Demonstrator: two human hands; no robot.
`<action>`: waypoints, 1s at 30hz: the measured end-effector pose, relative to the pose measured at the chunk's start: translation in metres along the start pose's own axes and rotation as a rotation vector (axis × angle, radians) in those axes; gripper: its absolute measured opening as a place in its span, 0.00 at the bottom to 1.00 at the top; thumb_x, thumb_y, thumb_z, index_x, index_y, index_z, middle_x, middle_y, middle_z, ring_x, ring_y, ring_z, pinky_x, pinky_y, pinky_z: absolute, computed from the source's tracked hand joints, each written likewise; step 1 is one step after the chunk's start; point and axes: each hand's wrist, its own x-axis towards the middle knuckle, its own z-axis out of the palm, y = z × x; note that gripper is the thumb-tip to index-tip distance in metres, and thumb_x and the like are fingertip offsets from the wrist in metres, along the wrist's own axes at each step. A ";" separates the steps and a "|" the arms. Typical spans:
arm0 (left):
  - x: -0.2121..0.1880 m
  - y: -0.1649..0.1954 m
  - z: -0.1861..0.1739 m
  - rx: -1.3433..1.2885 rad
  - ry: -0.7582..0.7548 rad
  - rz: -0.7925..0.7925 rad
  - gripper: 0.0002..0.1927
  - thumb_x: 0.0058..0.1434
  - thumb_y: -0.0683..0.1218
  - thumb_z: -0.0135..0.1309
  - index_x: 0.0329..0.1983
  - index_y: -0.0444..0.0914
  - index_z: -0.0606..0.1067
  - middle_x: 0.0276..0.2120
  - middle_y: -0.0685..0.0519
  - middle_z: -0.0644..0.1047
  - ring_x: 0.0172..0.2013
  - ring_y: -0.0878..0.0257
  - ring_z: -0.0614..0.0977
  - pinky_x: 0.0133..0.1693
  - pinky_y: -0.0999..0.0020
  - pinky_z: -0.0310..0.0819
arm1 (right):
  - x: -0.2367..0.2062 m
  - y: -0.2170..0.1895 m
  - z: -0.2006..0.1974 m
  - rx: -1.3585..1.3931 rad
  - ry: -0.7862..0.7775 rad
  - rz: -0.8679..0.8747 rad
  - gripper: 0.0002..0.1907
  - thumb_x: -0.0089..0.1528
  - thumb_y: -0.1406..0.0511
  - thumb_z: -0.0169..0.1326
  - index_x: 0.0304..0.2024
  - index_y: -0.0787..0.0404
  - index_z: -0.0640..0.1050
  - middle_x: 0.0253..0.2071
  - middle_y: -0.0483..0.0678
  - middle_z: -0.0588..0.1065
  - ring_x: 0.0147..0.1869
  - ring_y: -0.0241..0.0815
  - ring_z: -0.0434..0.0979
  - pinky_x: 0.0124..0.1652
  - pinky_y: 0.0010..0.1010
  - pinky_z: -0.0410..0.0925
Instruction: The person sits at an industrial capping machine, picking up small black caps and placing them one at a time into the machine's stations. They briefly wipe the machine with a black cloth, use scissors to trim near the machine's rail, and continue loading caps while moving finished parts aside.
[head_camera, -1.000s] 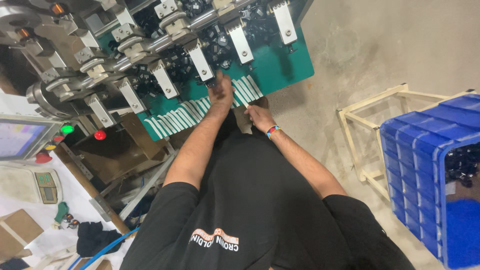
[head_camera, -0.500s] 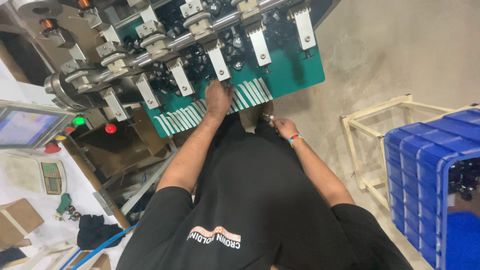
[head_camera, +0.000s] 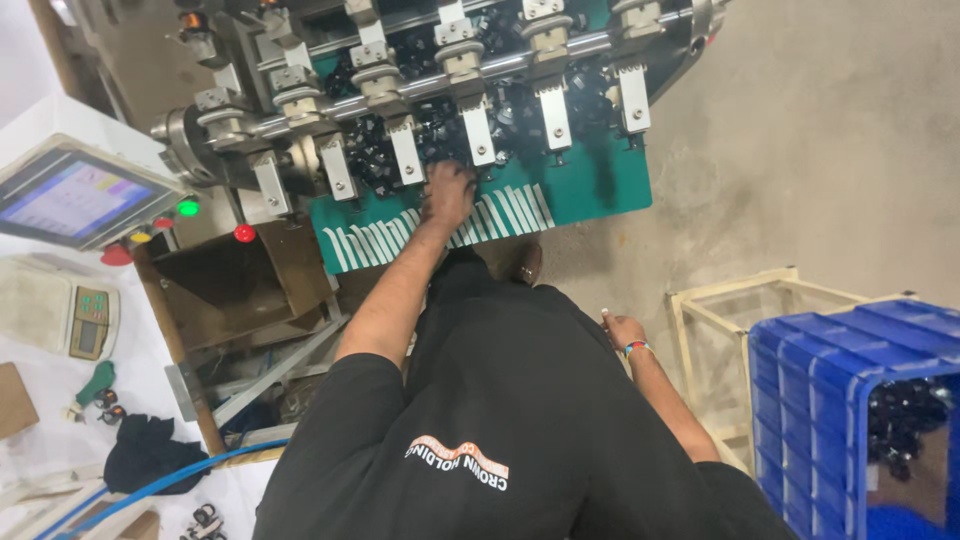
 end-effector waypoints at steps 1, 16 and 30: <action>-0.005 0.004 -0.004 -0.002 0.046 0.030 0.07 0.54 0.42 0.61 0.36 0.40 0.81 0.42 0.49 0.75 0.51 0.48 0.75 0.59 0.43 0.64 | 0.000 -0.002 0.000 -0.035 0.001 -0.030 0.28 0.66 0.47 0.48 0.39 0.64 0.85 0.27 0.53 0.80 0.28 0.48 0.79 0.34 0.41 0.72; -0.238 0.004 -0.044 -0.273 0.010 -0.712 0.10 0.60 0.47 0.55 0.40 0.39 0.81 0.37 0.43 0.82 0.41 0.45 0.83 0.44 0.52 0.77 | -0.010 -0.163 0.047 -0.600 0.064 -1.319 0.12 0.63 0.65 0.55 0.48 0.62 0.78 0.42 0.57 0.78 0.52 0.58 0.77 0.65 0.47 0.63; -0.332 -0.073 -0.094 -0.352 -0.232 -1.235 0.16 0.61 0.55 0.53 0.44 0.44 0.84 0.40 0.48 0.85 0.42 0.50 0.86 0.48 0.58 0.77 | -0.013 -0.380 0.197 -0.819 0.605 -1.820 0.24 0.56 0.68 0.55 0.57 0.52 0.76 0.57 0.49 0.75 0.68 0.53 0.71 0.63 0.52 0.62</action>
